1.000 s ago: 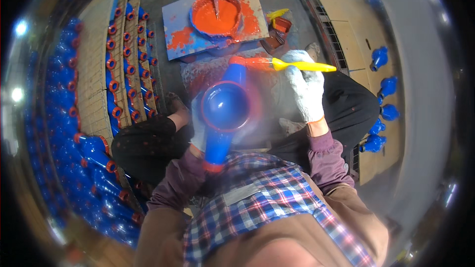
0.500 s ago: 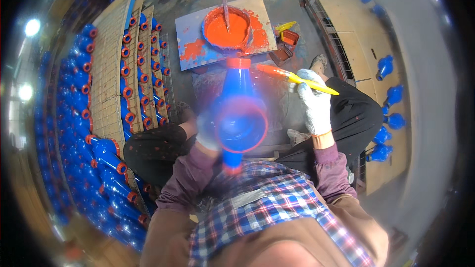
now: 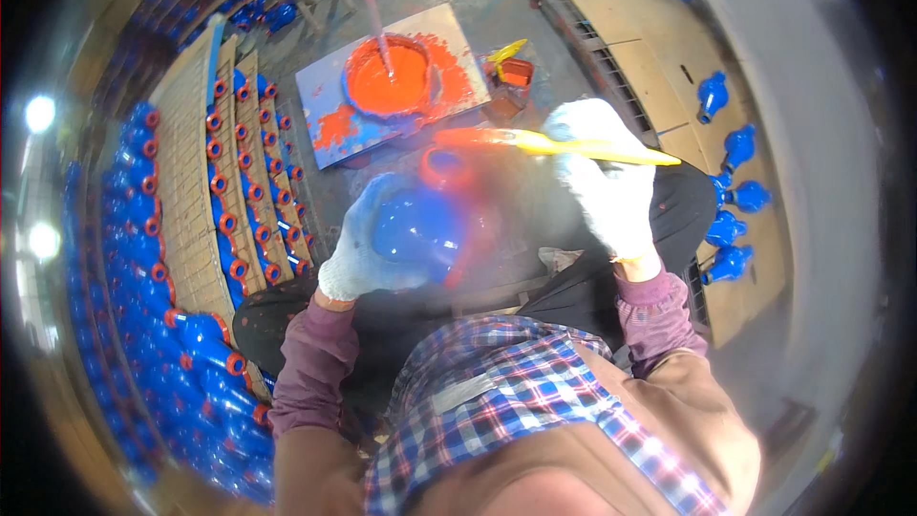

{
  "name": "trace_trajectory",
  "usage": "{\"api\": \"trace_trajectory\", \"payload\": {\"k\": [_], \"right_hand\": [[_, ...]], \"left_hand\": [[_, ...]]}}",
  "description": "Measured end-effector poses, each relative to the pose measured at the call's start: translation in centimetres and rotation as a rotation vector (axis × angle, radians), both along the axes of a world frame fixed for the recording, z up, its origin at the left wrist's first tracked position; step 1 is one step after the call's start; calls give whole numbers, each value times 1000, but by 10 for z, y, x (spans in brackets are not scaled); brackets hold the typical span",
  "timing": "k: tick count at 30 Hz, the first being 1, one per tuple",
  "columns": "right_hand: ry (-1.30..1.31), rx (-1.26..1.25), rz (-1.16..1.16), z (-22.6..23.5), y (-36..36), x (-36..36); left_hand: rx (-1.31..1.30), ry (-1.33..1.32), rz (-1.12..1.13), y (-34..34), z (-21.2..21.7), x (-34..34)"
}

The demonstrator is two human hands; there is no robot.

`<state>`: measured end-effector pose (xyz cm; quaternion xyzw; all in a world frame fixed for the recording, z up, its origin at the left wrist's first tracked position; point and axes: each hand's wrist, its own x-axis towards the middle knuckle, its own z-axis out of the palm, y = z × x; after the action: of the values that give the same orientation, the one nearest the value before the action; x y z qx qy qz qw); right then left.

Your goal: The person applies red paint to blue industrial components using a paint brush and a spray can.

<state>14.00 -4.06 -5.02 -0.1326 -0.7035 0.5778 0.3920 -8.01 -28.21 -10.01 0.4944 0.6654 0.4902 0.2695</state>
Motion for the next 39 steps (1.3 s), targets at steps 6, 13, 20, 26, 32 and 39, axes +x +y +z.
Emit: {"api": "trace_trajectory", "payload": {"k": [6,13,20,26,32,39], "right_hand": [[114,26,97,2,-11,6],[-97,-32,-83,-13,-30,3],[-71,-231,-118,-15,-24,-5],[-56,-316,-115,-14,-12,-13],[-120,-394,-159,-21,-9,-11],[-132,-414,-182,-17,-8,-11]], "left_hand": [[-24,119,17,29,34,11],[6,252,35,35,52,14],[165,656,96,36,53,21],[164,838,123,28,54,19],[74,847,118,18,44,17],[115,914,68,25,44,14]]}}
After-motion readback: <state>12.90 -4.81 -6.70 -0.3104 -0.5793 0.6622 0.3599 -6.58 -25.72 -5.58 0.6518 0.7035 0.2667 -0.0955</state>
